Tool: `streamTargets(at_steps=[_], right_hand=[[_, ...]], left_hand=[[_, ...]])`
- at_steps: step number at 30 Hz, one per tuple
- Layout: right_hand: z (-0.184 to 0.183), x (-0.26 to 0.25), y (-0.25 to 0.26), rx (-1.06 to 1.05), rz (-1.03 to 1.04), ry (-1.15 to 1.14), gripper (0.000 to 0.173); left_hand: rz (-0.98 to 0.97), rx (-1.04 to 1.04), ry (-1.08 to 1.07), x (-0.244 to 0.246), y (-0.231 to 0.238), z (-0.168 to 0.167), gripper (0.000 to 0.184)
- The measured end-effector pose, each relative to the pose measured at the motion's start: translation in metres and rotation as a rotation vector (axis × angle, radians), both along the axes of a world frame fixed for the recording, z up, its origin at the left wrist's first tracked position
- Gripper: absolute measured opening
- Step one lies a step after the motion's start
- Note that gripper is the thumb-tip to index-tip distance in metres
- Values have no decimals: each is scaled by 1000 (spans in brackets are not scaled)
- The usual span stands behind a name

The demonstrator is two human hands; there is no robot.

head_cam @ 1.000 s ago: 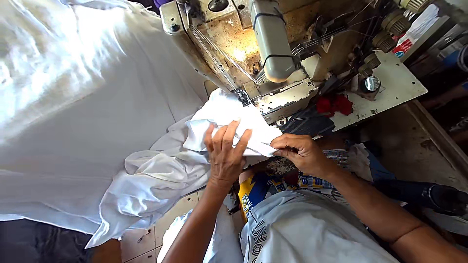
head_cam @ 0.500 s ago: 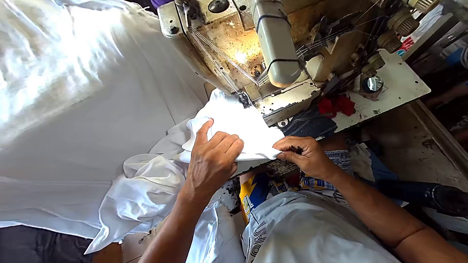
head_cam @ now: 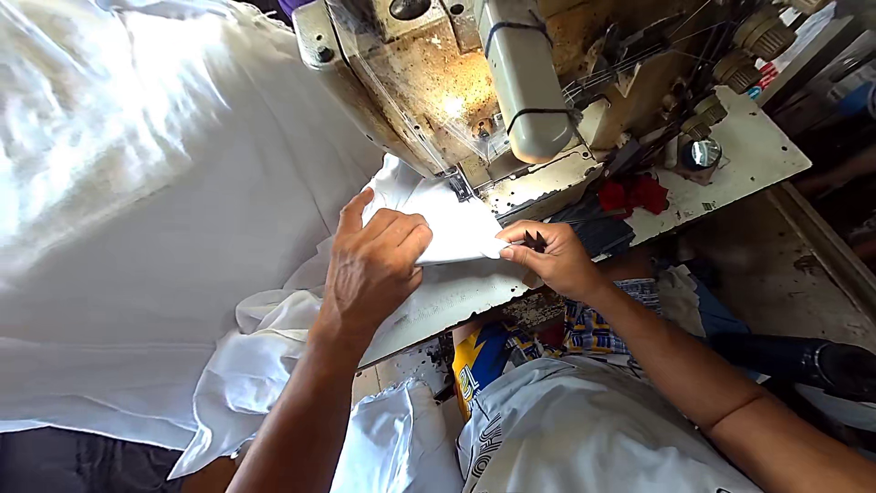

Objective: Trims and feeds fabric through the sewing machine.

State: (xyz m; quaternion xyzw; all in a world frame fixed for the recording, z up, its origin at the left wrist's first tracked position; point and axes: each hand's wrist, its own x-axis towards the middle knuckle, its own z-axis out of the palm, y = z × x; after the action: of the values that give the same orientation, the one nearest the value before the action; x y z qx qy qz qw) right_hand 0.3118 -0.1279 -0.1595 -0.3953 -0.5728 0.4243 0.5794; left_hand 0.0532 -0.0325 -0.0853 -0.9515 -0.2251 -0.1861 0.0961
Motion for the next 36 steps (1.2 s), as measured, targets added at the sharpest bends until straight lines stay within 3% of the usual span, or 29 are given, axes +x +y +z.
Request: streamTargets(at_steps=[22, 25, 29, 32, 36], right_hand=[[12, -12, 24, 84, -31, 14, 10], [11, -12, 28, 93, -35, 27, 12], [10, -14, 29, 73, -49, 25, 11], [13, -13, 30, 64, -35, -4, 12], [28, -2, 28, 142, 62, -276, 10]], left_hand=[[-13, -14, -20, -5, 29, -4, 20], [24, -155, 50, -7, 25, 10, 29], [232, -292, 198, -27, 27, 38, 70], [224, -250, 182, -42, 23, 61, 50], [-39, -305, -61, -30, -20, 77, 19]])
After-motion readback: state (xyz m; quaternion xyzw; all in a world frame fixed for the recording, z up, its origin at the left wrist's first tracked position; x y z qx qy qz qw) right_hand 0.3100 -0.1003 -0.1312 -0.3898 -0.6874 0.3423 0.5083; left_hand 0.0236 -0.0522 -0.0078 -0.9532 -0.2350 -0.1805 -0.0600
